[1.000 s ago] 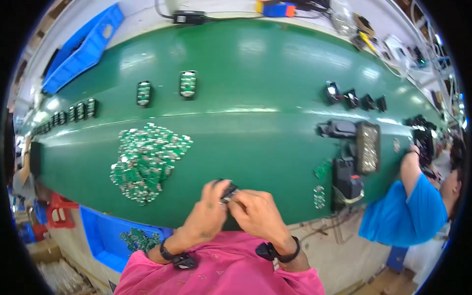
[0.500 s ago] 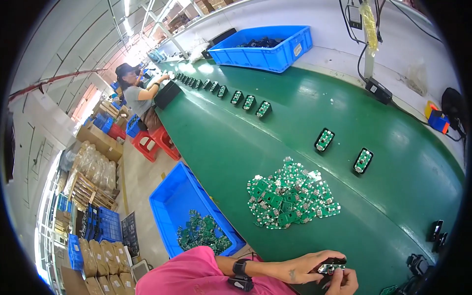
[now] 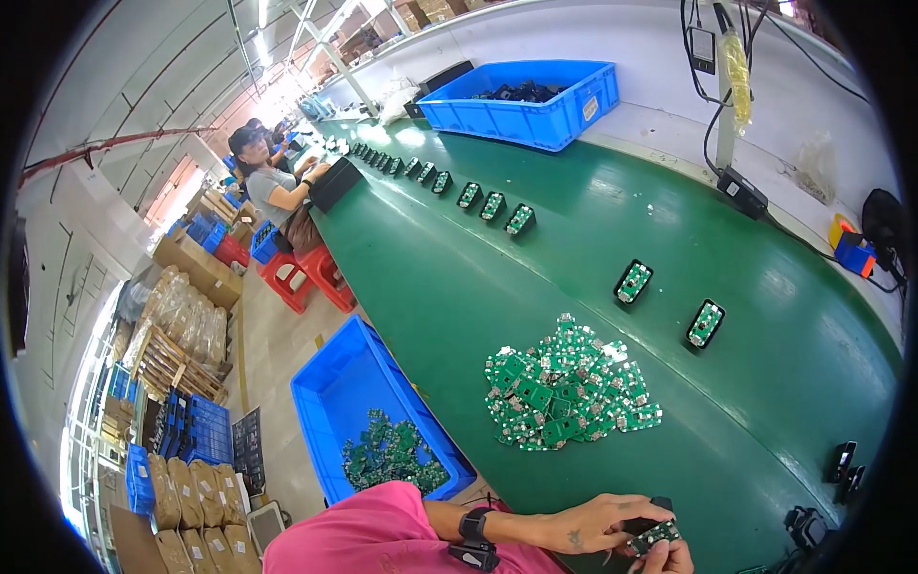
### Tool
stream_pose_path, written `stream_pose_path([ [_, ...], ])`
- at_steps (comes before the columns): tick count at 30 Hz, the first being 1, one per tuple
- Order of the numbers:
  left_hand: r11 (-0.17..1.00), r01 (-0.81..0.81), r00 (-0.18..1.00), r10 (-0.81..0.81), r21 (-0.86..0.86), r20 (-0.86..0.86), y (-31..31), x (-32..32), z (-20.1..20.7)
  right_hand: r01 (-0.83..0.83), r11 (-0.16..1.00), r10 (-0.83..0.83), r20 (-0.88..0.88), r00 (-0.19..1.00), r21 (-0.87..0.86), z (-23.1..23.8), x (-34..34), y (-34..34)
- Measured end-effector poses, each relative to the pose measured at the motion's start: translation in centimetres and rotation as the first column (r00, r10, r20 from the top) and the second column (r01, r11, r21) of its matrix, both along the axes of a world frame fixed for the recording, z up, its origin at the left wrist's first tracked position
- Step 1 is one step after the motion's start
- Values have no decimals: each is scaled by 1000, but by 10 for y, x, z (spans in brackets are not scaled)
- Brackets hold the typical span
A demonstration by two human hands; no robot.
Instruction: Assembling circuit boards into plastic housings on an industrial assembly line.
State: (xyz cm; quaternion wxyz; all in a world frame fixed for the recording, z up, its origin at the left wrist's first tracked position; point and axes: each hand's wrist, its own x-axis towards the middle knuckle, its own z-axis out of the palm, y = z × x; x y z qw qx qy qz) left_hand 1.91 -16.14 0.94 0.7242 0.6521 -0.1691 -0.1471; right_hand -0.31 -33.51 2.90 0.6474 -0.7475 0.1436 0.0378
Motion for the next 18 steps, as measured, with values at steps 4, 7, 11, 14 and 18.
stream_pose_path([
  [4, 993, -63, 992, 53, 96, 111, -2, -1, -5, -178, 980, 178, 1, 984, -89, 9, 3, -11],
  [7, 977, -189, 948, 156, 100, 276, -10, -1, -19, -297, 874, 368, 127, 921, -384, 26, 4, -5],
  [11, 982, -167, 968, 146, 88, 204, -10, 0, -18, -293, 850, 363, 85, 928, -438, 44, -1, 9],
  [14, 977, -200, 952, 176, 72, 251, -12, -1, -19, -302, 838, 389, 111, 914, -455, 36, 0, 7],
  [18, 959, -277, 935, 254, 63, 246, -11, -1, -12, -237, 831, 330, 104, 938, -503, 34, 3, 6],
])
